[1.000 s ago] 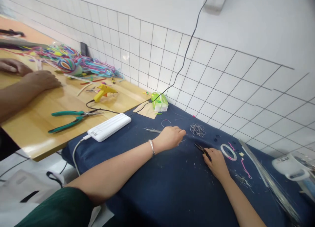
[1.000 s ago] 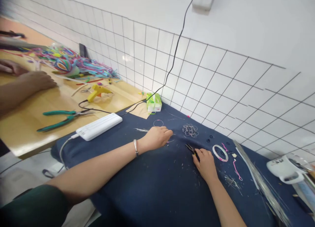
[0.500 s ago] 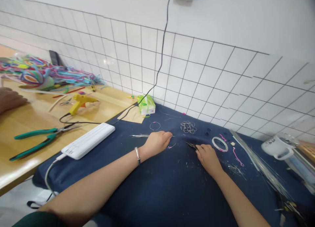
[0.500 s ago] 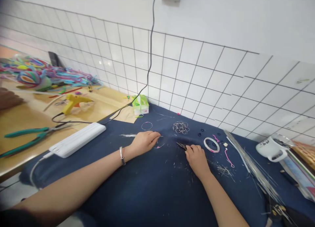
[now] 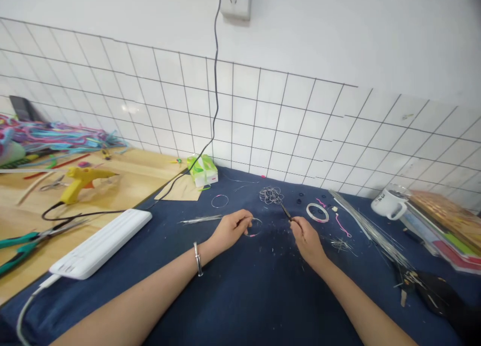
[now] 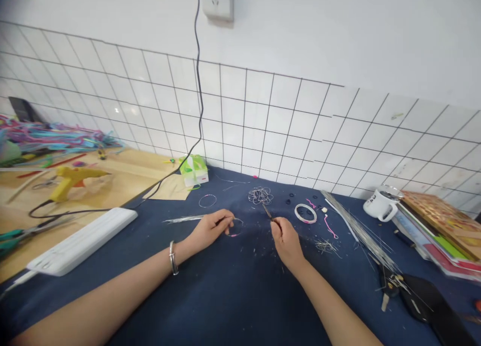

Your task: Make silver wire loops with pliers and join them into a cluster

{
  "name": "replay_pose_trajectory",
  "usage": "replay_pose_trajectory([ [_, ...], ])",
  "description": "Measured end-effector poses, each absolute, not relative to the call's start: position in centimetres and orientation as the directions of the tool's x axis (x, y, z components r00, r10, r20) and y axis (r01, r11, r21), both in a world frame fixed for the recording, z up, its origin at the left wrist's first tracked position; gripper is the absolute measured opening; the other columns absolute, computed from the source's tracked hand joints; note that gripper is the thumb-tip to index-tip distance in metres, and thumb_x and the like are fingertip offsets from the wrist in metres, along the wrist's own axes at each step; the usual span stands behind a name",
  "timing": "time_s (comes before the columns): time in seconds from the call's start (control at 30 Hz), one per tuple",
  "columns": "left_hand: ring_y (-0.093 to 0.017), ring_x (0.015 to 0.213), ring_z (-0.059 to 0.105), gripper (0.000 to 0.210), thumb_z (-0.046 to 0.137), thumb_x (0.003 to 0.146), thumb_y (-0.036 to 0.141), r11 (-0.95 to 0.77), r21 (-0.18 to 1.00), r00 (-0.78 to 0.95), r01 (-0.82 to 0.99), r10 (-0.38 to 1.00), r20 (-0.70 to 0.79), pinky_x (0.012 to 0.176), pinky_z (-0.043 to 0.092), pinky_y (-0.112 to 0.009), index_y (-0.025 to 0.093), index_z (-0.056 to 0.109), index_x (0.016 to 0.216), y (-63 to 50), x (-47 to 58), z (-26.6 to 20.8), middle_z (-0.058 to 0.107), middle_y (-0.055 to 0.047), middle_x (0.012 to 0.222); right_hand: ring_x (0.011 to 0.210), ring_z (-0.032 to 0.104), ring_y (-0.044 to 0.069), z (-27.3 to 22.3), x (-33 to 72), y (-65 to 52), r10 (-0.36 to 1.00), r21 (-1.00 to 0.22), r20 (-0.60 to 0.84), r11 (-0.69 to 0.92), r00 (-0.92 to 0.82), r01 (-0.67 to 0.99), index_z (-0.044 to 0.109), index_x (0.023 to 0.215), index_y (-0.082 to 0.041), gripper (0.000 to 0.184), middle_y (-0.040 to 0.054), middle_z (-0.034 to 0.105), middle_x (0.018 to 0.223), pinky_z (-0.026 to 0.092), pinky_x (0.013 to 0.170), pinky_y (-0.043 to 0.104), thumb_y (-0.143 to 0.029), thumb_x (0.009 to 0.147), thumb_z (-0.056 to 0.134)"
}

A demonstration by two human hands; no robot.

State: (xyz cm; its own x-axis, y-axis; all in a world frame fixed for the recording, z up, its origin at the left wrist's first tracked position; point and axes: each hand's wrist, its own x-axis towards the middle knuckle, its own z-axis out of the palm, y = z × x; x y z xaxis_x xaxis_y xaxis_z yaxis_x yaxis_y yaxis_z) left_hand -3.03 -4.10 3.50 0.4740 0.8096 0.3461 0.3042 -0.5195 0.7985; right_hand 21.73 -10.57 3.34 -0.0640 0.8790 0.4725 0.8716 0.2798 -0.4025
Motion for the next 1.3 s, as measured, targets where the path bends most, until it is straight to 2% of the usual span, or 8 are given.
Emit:
replay_pose_trajectory([
  [0.07,-0.008,0.054,0.055,0.021,0.037,0.088,0.028,-0.494,0.823,0.486,0.280,0.812,0.323,0.055,0.043,-0.020,0.017,0.055,0.087,-4.3,-3.1,3.5,0.060,0.001,0.072,0.081,0.054,0.017,3.9,20.9,-11.1,0.905,-0.511,0.425,0.260,-0.021,0.819,0.053,0.097,-0.019,0.024,0.0051,0.057,0.088,0.043,0.072,0.028,-0.033,0.090,0.033],
  [0.17,-0.008,0.053,0.054,0.019,0.038,0.087,0.027,-0.472,0.843,0.512,0.257,0.807,0.295,0.053,0.042,-0.019,0.017,0.054,0.086,-4.7,-3.1,3.4,0.060,0.000,0.074,0.080,0.053,0.016,3.7,19.9,-11.3,0.928,-0.583,0.372,0.261,-0.032,0.769,0.054,0.093,-0.019,0.023,0.0043,0.056,0.087,0.042,0.073,0.028,-0.034,0.088,0.037],
  [0.4,-0.007,0.055,0.053,0.016,0.040,0.085,0.020,-0.509,0.818,0.570,0.267,0.768,0.292,0.055,0.041,-0.018,0.016,0.055,0.082,-6.0,-2.8,3.1,0.058,0.001,0.072,0.076,0.053,0.016,2.0,18.8,-11.2,0.956,-0.627,0.281,0.251,-0.087,0.737,0.053,0.095,-0.019,0.024,0.0029,0.056,0.085,0.042,0.070,0.028,-0.038,0.083,0.045],
  [0.6,-0.009,0.063,0.055,0.017,0.040,0.085,0.018,-0.576,0.763,0.599,0.292,0.732,0.324,0.060,0.042,-0.017,0.017,0.057,0.084,-6.9,-2.2,3.2,0.059,0.001,0.072,0.065,0.050,0.012,3.2,17.6,-12.3,0.967,-0.689,0.226,0.242,-0.114,0.683,0.049,0.085,-0.019,0.019,-0.0014,0.053,0.074,0.040,0.062,0.023,-0.038,0.084,0.044],
  [0.83,-0.011,0.075,0.058,0.017,0.041,0.085,0.016,-0.691,0.667,0.675,0.278,0.635,0.375,0.066,0.042,-0.018,0.017,0.057,0.091,-7.6,-2.1,3.0,0.063,-0.001,0.083,0.070,0.052,0.014,3.2,16.4,-12.8,0.938,-0.612,0.275,0.340,-0.211,0.714,0.052,0.085,-0.019,0.016,0.0002,0.055,0.076,0.040,0.066,0.024,-0.033,0.084,0.046],
  [1.0,-0.012,0.077,0.060,0.017,0.042,0.085,0.017,-0.740,0.596,0.705,0.311,0.600,0.378,0.066,0.042,-0.018,0.018,0.058,0.090,-7.1,-2.0,3.3,0.064,-0.001,0.086,0.070,0.054,0.013,3.5,16.2,-12.4,0.933,-0.595,0.294,0.347,-0.206,0.725,0.054,0.086,-0.019,0.016,0.0003,0.056,0.076,0.042,0.066,0.022,-0.031,0.086,0.042],
  [1.17,-0.014,0.080,0.061,0.020,0.041,0.087,0.022,-0.745,0.566,0.683,0.353,0.619,0.389,0.068,0.043,-0.019,0.021,0.059,0.096,-5.5,-1.5,4.0,0.066,-0.001,0.088,0.075,0.056,0.015,4.2,16.7,-10.5,0.929,-0.523,0.308,0.347,-0.207,0.778,0.055,0.091,-0.019,0.017,0.0017,0.059,0.081,0.043,0.068,0.023,-0.031,0.085,0.044],
  [1.3,-0.014,0.078,0.062,0.020,0.041,0.086,0.021,-0.685,0.604,0.629,0.407,0.690,0.358,0.066,0.044,-0.019,0.020,0.060,0.092,-4.2,-1.2,3.5,0.066,-0.002,0.087,0.076,0.056,0.015,3.7,17.0,-8.3,0.905,-0.443,0.335,0.397,-0.263,0.804,0.055,0.092,-0.019,0.016,0.0024,0.059,0.082,0.044,0.069,0.025,-0.029,0.084,0.044],
])
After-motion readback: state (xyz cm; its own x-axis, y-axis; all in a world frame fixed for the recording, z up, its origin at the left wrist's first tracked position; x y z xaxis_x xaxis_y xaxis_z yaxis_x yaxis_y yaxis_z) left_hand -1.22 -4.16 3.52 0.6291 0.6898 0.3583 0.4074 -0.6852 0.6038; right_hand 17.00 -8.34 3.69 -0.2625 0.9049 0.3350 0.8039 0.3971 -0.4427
